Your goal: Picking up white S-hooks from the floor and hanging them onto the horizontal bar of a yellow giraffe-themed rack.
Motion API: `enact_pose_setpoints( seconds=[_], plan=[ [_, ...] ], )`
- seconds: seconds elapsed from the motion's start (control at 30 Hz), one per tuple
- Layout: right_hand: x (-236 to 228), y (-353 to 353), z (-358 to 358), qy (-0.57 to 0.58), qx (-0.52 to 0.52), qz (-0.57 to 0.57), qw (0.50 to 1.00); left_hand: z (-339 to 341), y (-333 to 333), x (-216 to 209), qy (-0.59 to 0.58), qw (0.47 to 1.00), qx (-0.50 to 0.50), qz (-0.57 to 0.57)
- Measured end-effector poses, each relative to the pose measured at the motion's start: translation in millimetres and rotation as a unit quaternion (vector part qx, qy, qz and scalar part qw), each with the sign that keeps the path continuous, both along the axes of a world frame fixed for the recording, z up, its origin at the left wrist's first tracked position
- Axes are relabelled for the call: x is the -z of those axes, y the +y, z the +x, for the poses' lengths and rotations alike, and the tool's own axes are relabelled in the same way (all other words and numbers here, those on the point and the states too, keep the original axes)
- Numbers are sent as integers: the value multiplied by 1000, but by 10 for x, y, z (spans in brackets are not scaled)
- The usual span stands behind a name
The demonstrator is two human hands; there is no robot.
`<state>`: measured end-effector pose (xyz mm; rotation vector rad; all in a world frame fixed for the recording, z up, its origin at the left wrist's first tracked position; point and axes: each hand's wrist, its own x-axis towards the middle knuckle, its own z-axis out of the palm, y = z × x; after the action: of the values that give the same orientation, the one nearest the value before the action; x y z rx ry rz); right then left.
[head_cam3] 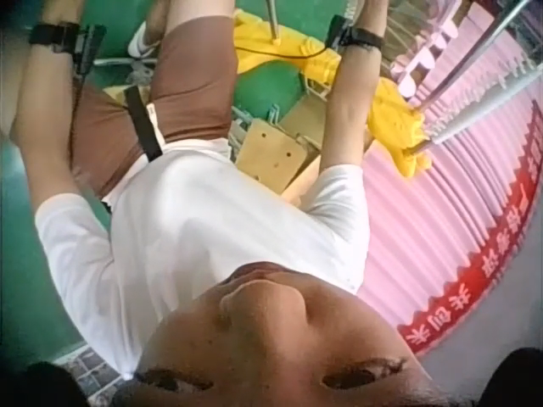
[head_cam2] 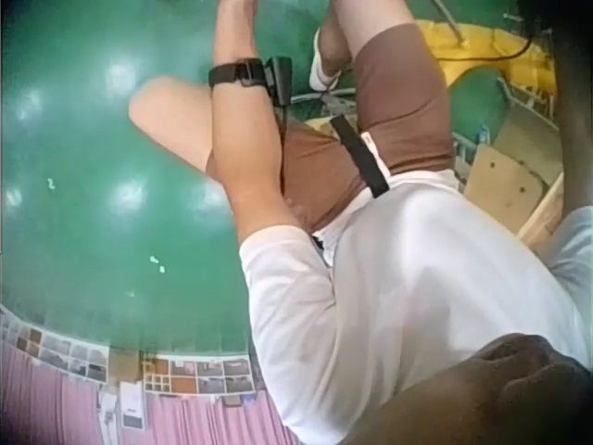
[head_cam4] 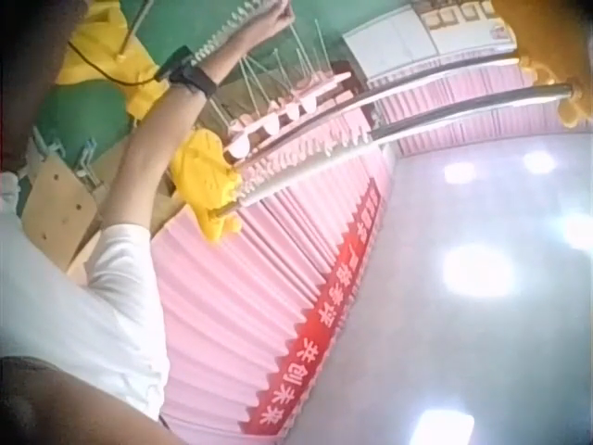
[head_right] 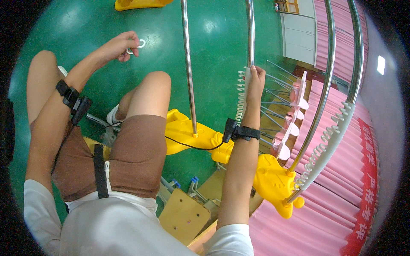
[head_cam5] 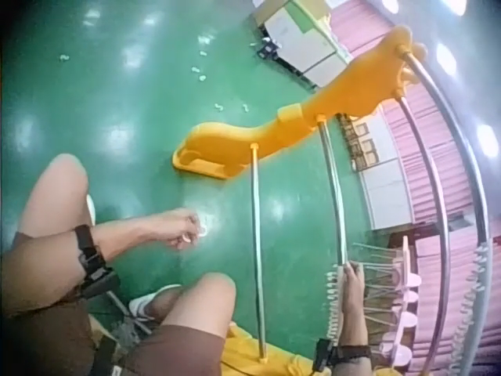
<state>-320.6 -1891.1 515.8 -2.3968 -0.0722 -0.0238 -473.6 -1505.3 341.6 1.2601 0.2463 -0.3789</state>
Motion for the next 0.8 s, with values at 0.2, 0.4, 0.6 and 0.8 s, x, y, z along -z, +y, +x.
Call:
enact_pose_setpoints(
  seconds=[0.2,0.4,0.6,0.8],
  plan=[
    [105,780,-565,-278,-94,-209,933,11,22,91,-63,996,65,8],
    [495,1972,-1167,-37,-313,-98,944,-28,110,35,-138,989,55,28],
    [836,2240,-1213,387,-178,82,901,6,95,-15,-164,981,102,-10],
    [857,2127,-1200,298,-175,123,930,-103,-4,-84,-163,985,-11,-51]
  ],
)
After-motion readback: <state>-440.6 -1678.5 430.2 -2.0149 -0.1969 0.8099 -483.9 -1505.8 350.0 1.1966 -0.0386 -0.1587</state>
